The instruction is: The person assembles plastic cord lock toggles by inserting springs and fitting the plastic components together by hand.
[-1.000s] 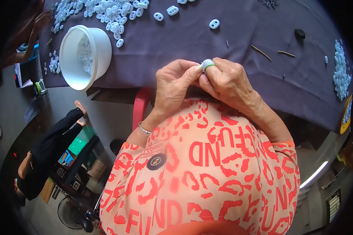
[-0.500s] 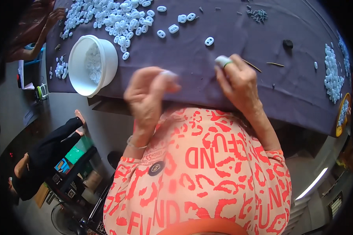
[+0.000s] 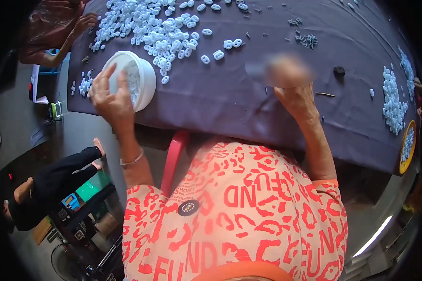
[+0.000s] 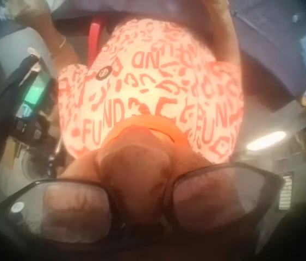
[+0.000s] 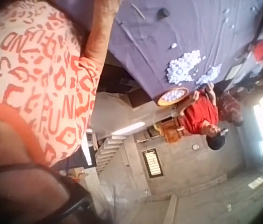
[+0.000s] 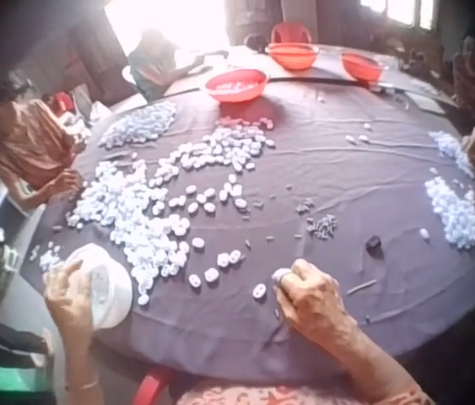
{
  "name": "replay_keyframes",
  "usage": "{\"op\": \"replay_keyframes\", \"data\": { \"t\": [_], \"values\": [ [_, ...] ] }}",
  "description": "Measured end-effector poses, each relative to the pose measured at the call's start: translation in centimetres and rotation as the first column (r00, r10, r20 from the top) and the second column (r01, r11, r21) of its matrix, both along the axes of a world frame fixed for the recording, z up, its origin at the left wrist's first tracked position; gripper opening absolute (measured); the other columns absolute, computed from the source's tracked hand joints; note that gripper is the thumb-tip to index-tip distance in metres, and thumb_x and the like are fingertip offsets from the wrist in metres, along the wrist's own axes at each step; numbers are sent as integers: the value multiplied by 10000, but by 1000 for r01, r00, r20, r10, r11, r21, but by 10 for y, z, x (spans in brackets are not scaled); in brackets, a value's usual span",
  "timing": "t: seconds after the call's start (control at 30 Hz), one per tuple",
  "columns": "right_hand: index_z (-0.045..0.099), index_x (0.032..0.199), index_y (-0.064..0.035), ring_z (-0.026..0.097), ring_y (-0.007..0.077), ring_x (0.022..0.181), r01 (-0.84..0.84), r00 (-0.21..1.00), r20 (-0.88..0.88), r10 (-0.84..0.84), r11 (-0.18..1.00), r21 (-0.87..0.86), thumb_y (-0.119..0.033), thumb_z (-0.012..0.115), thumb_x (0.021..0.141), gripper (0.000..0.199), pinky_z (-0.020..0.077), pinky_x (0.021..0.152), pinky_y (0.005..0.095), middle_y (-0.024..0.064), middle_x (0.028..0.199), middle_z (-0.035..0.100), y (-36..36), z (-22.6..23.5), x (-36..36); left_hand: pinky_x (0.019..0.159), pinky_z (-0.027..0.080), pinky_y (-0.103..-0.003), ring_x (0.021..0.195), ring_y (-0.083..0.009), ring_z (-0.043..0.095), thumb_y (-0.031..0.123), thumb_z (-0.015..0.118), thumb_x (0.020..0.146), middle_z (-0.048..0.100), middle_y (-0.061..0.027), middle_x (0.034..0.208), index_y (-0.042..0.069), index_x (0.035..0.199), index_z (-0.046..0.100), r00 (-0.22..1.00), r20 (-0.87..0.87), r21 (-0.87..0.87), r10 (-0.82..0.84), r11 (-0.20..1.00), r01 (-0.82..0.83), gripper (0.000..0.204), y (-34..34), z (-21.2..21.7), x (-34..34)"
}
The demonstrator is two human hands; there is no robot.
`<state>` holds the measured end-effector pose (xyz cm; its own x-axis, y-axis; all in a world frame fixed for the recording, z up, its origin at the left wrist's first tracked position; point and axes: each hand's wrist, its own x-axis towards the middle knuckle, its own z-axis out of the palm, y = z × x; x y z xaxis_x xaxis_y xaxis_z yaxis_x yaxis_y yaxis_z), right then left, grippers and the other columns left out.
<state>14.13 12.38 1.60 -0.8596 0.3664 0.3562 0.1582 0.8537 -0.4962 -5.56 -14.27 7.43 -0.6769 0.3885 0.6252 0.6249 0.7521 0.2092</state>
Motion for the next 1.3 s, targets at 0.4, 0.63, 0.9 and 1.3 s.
{"op": "replay_keyframes", "data": {
  "t": [0.4,0.63,0.9,1.3],
  "values": [
    [583,807,-70,571,283,826,-133,991,-10,135,986,104,-152,587,784,85,497,659,387,88,835,539,-1,-20,-100,786,405,-381,895,-276,508,144,685,700,576,-86,918,77,890,630,878,270,56,-394,917,395,209,123,-72,47],
    [572,842,-53,570,294,765,-357,934,-59,352,928,-106,-73,600,771,79,487,640,376,112,842,532,-17,-23,-61,784,400,-394,890,-274,509,80,636,708,565,-80,938,63,909,599,890,236,80,-390,920,383,205,97,-84,54],
    [621,886,-30,546,178,635,-197,967,-195,164,967,-162,7,608,766,126,447,570,280,88,771,558,50,-10,-88,896,360,-427,1027,-315,473,190,760,620,534,-122,1061,55,1020,567,826,286,151,-486,874,463,464,104,-79,55],
    [594,892,-38,549,266,804,-402,914,15,406,908,-122,-74,675,722,192,459,692,357,92,875,543,-5,-8,-73,922,352,-428,1039,-305,469,102,724,617,537,-113,1078,67,1050,573,869,345,108,-355,934,340,459,68,-77,52]
  ]
}}
